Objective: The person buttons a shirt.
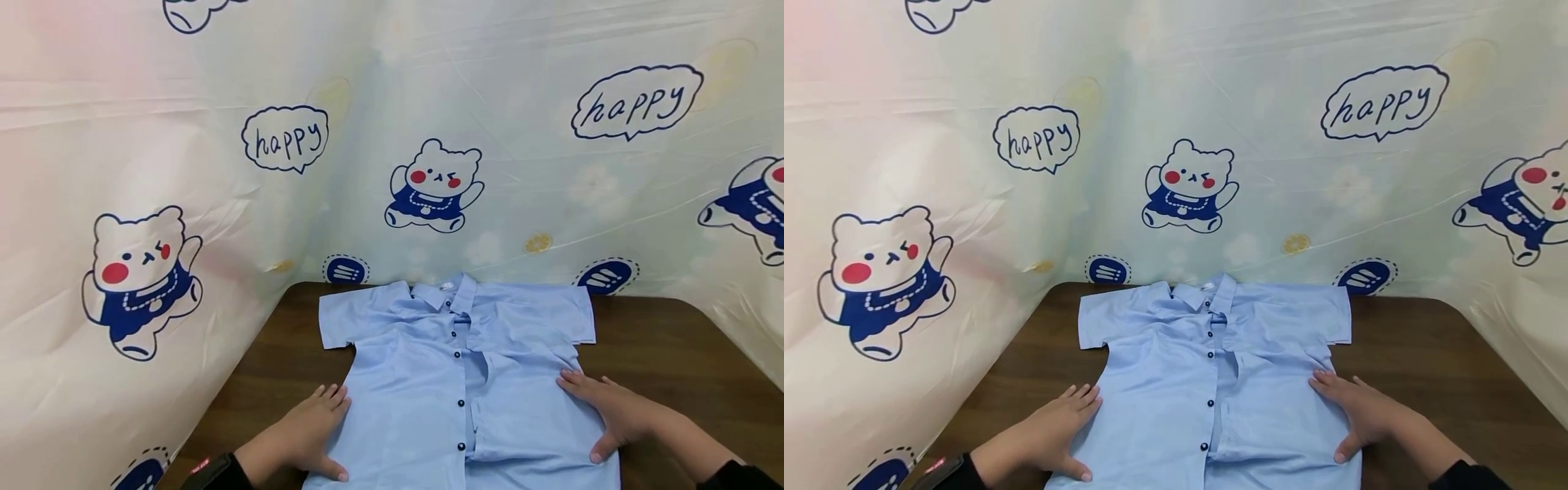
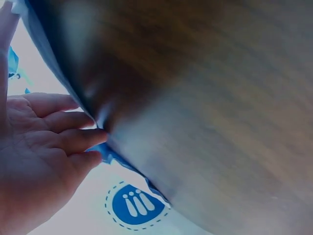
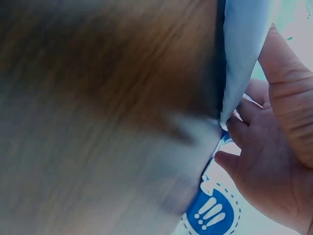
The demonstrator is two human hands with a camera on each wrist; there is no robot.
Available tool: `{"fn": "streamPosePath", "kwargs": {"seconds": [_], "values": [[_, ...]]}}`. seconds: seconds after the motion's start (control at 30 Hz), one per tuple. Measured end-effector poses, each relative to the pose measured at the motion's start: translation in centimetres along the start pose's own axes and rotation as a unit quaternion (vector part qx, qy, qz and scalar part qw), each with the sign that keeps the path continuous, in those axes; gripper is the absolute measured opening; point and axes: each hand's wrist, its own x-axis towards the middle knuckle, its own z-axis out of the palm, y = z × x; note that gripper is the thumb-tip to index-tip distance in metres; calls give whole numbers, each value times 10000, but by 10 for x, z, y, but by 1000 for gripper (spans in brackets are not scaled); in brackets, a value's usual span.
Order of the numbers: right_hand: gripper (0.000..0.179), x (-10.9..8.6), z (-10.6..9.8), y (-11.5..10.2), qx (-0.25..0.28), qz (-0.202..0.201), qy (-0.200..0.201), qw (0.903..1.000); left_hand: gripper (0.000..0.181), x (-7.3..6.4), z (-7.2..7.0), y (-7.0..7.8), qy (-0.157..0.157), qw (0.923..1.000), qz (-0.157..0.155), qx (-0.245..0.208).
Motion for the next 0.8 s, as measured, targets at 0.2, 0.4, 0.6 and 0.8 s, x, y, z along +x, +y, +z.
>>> {"fn": "streamPosePath", "kwargs": {"seconds": [0.2,0.4,0.6,0.8], "values": [[90,8,-10,-18,-293,212,367,9987,75,10,-16,-3,737,9971,174,-121],[36,20,-16,-29,-644,467,752,9940,28,45,-31,-7,1734,9800,820,-536],[43,24,-12,-24,-505,795,526,9942,45,78,-23,-11,1239,9893,602,-487],[62,16,-12,-16,-364,961,261,9944,65,85,-23,-14,807,9957,-49,-447]]}}
